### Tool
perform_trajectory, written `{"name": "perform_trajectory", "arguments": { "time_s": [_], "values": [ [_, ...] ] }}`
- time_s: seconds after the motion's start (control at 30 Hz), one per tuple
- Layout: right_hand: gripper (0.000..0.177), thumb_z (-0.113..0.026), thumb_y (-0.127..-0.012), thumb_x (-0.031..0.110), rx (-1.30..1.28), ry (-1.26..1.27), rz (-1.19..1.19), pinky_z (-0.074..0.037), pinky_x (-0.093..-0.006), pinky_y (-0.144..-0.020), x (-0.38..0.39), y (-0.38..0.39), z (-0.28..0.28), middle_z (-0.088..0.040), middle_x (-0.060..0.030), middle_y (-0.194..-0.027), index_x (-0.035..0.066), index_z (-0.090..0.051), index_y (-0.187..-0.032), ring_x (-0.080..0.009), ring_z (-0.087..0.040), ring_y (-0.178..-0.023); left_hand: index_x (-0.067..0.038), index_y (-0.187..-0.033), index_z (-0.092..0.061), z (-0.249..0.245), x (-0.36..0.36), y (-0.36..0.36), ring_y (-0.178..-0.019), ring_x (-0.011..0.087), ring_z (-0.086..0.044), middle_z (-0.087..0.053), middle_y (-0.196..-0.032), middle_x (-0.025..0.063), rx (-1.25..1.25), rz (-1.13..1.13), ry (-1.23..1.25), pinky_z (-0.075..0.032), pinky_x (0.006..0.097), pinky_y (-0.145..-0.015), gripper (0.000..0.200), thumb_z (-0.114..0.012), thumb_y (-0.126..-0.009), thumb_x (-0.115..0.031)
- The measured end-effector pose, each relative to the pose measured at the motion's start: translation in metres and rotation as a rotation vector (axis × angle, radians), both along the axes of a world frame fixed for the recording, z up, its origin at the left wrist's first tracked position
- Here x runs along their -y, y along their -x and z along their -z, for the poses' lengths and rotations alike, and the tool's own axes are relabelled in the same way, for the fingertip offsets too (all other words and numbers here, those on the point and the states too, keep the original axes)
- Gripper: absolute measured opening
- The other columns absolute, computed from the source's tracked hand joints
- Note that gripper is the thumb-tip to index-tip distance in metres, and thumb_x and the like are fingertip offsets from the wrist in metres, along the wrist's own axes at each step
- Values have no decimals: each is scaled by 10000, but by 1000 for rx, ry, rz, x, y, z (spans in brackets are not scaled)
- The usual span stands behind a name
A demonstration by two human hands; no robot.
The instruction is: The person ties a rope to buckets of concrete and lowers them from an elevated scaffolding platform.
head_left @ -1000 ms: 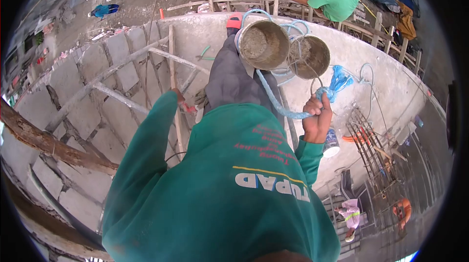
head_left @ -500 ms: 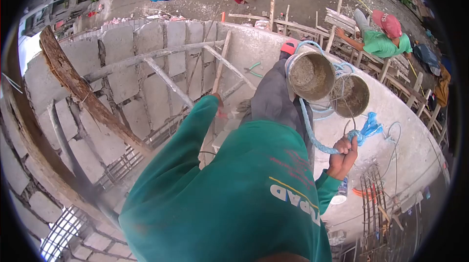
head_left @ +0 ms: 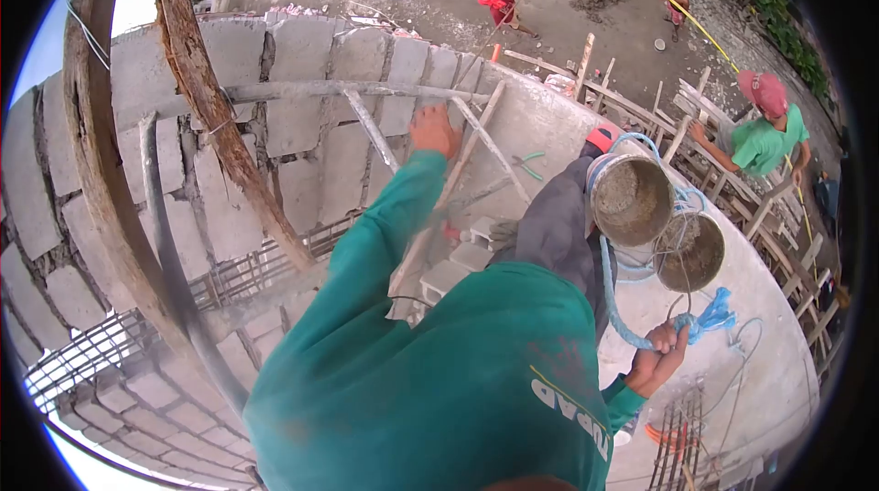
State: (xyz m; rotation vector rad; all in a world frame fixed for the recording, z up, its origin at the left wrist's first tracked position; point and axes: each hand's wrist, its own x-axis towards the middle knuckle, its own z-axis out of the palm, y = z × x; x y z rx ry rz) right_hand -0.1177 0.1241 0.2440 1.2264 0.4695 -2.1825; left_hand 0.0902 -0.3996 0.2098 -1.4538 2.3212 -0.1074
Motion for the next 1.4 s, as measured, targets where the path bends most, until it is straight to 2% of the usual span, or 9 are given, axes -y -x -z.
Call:
{"name": "perform_trajectory", "arguments": {
  "time_s": [0.1, 0.23, 0.33, 0.4, 0.43, 0.5, 0.7, 1.0, 1.4],
  "values": [
    [327, -434, -1005, 244, -12, 26, -17, -341, -254, -439, -3, 0, 0, -391, -10, -613, -74, -483, -947, -93, -365, -455, -54, -1216, -503, -39, 49, 4, -1123, 338, -486, -542, -1153, 146, -69, 42, 345, -394, 542, -893, 589, -675, -747, -366],
    [332, -429, -1005, 249, -11, 16, -25, -337, -253, -438, 0, 2, -6, -391, -10, -611, -74, -483, -949, -93, -363, -455, -46, -1180, -522, -56, 90, -32, -1170, 356, -456, -524, -1174, 163, -4, -352, 545, -386, 528, -929, 599, -692, -733, -406],
    [330, -426, -1005, 248, 18, 19, -17, -326, -250, -434, 1, 4, -7, -387, -9, -611, -72, -484, -946, -93, -353, -452, -29, -1114, -561, -19, 120, -105, -1074, 379, -532, -576, -1102, 166, -27, -577, 594, -398, 547, -932, 551, -678, -764, -438],
    [321, -421, -1003, 236, -5, 83, -17, -325, -251, -445, -2, 3, -6, -380, -8, -618, -76, -480, -960, -93, -346, -461, 14, -1041, -585, -2, 149, -162, -970, 404, -597, -642, -965, 174, -83, -693, -92, -424, 577, -903, 520, -680, -783, -427],
    [321, -421, -1003, 236, 1, 82, -18, -325, -251, -445, -1, 3, -7, -380, -8, -618, -76, -480, -960, -93, -346, -461, 14, -1041, -585, 9, 142, -170, -970, 404, -597, -642, -965, 174, -77, -694, -91, -424, 577, -903, 520, -680, -783, -427],
    [305, -416, -1002, 216, 6, 114, -12, -327, -255, -461, 5, 5, -11, -376, -9, -630, -84, -469, -987, -93, -345, -474, 52, -973, -589, 28, 117, -173, -759, 379, -657, -664, -813, 190, -569, -1102, -163, -515, 539, -721, 463, -697, -788, -358],
    [288, -407, -1004, 190, 40, 147, -5, -312, -257, -472, -1, 6, -2, -357, -13, -644, -94, -438, -1042, -89, -325, -497, 68, -926, -566, 12, 90, -137, -512, 273, -633, -645, -736, 193, -851, -1178, -70, -475, 389, -418, 300, -664, -789, -180],
    [294, -388, -1007, 186, 74, 70, 27, -314, -260, -469, 14, 3, -7, -359, -23, -639, -100, -441, -1050, -104, -332, -491, 57, -858, -560, 7, 86, -125, -469, 223, -543, -569, -638, 133, -748, -1166, -32, -447, 381, -429, 220, -629, -788, -140],
    [247, -461, -952, 168, 182, 51, 85, -327, -269, -459, 29, -6, -8, -381, 1, -606, -75, -500, -972, -100, -339, -466, 74, -786, -593, 13, 93, -136, -525, 233, -584, -598, -672, 131, -715, -1122, 1, -484, 363, -478, 251, -615, -771, -175]
  ]
}}
